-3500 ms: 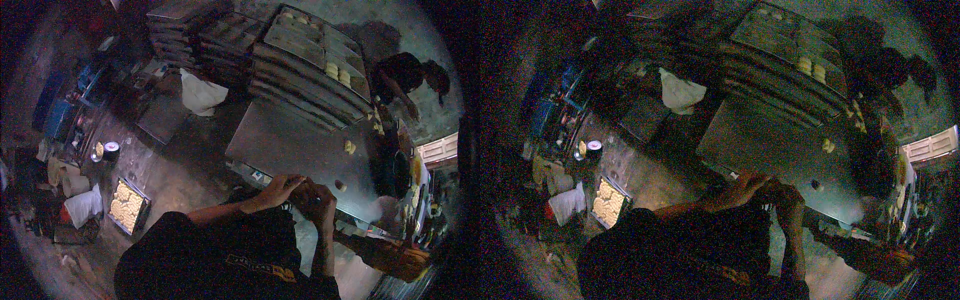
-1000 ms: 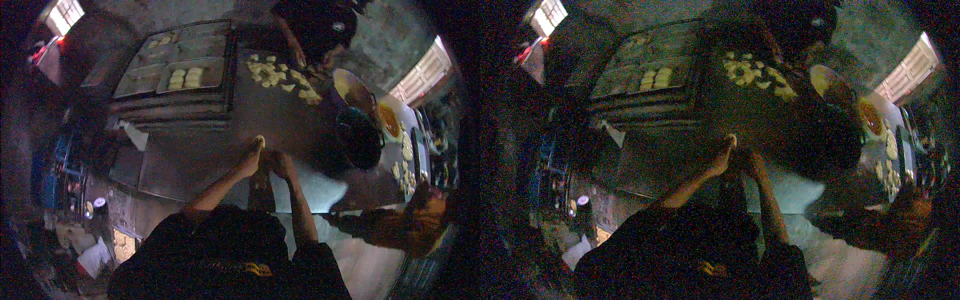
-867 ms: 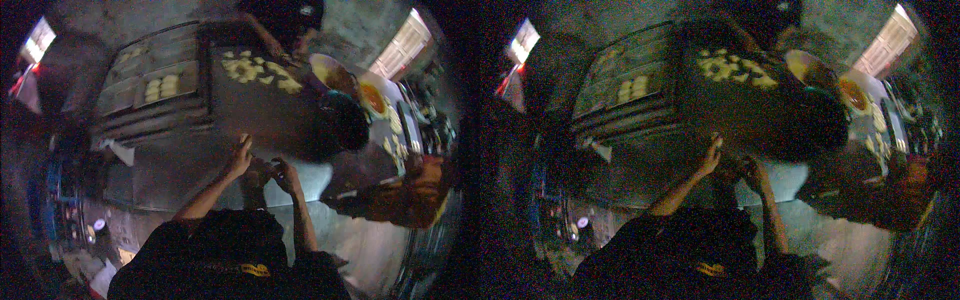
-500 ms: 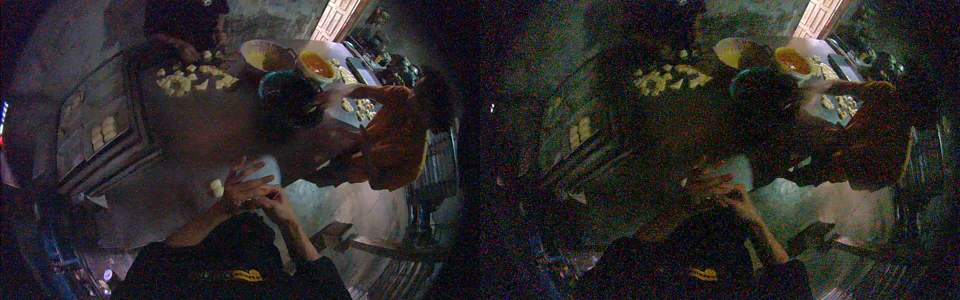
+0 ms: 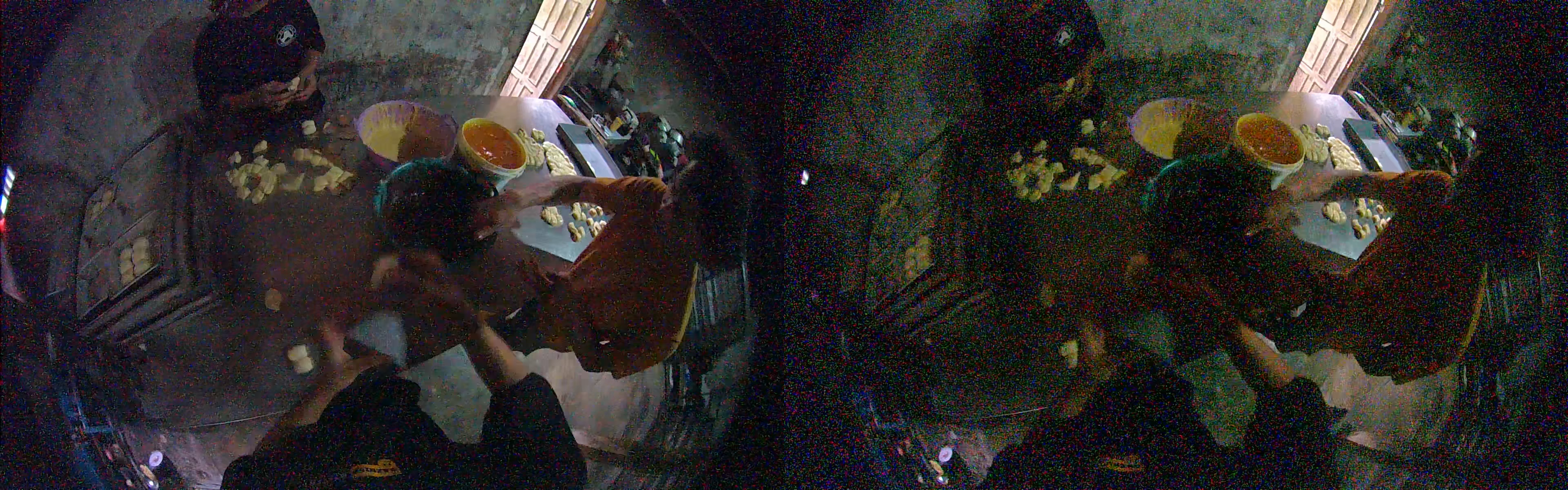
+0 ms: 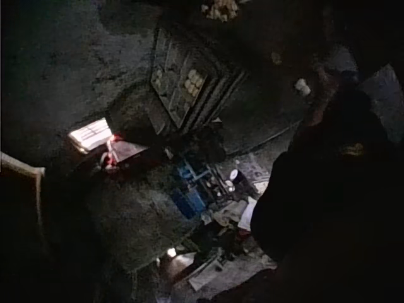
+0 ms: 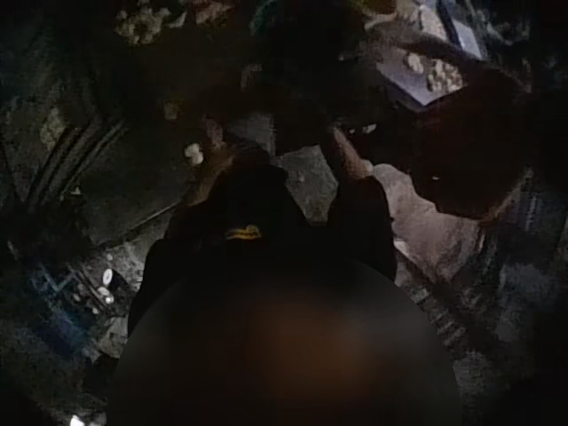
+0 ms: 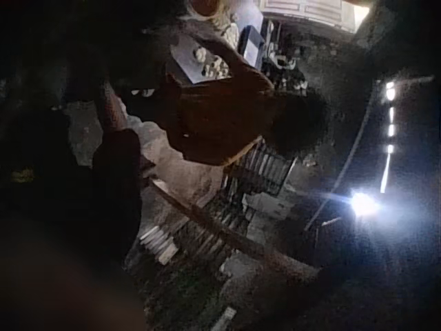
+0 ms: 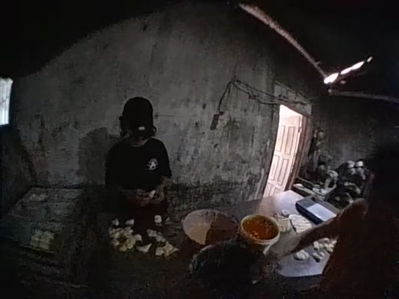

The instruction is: The person picks up pieces of dough, adds a dark filling from a bowl by hand, and places the filled dough onto a metal baking tray.

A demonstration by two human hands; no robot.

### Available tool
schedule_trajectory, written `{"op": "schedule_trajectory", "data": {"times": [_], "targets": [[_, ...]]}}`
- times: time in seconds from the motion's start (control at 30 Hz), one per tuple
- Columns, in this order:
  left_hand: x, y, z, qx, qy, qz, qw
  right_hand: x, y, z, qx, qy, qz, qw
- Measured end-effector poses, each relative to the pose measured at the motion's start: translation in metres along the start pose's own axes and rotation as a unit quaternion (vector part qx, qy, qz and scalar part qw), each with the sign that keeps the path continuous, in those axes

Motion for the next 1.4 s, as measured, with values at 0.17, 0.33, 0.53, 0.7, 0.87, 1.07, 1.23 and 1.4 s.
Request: {"op": "schedule_trajectory", "data": {"times": [0.17, 0.33, 0.53, 0.7, 0.87, 1.07, 1.23, 1.4], "targets": [[0.025, 0.014, -0.026, -0.117, 0.142, -0.06, 0.981, 0.013, 0.153, 0.127, -0.239, 0.082, -0.224, 0.941], [0.046, 0.042, -0.061, -0.24, 0.221, -0.063, 0.943, -0.034, 0.288, 0.226, -0.331, 0.006, -0.432, 0.839], [0.056, 0.066, -0.11, -0.345, 0.261, -0.057, 0.9, -0.112, 0.344, 0.257, -0.287, -0.142, -0.516, 0.795], [0.059, 0.08, -0.131, -0.38, 0.272, -0.06, 0.882, -0.121, 0.343, 0.248, -0.279, -0.153, -0.519, 0.794], [0.063, 0.093, -0.137, -0.379, 0.265, -0.099, 0.881, -0.092, 0.32, 0.232, -0.299, -0.094, -0.487, 0.815], [0.034, 0.09, -0.078, -0.242, 0.156, -0.301, 0.909, -0.019, 0.249, 0.193, -0.263, 0.015, -0.373, 0.889], [-0.02, 0.077, -0.023, -0.165, 0.264, -0.234, 0.921, 0.051, 0.089, 0.12, -0.045, 0.006, -0.174, 0.984], [0.002, 0.091, -0.04, -0.186, 0.28, -0.381, 0.861, 0.064, -0.106, 0.028, 0.193, -0.119, 0.018, 0.974]]}}
Point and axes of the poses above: each hand's wrist, its own z-axis towards the middle knuckle, its own y-axis out of the back of the hand, x = y × z, the point moved 3 cm from there along z, towards the middle knuckle, and after that the axes turned 6 degrees about -x, right-handed, at the moved point
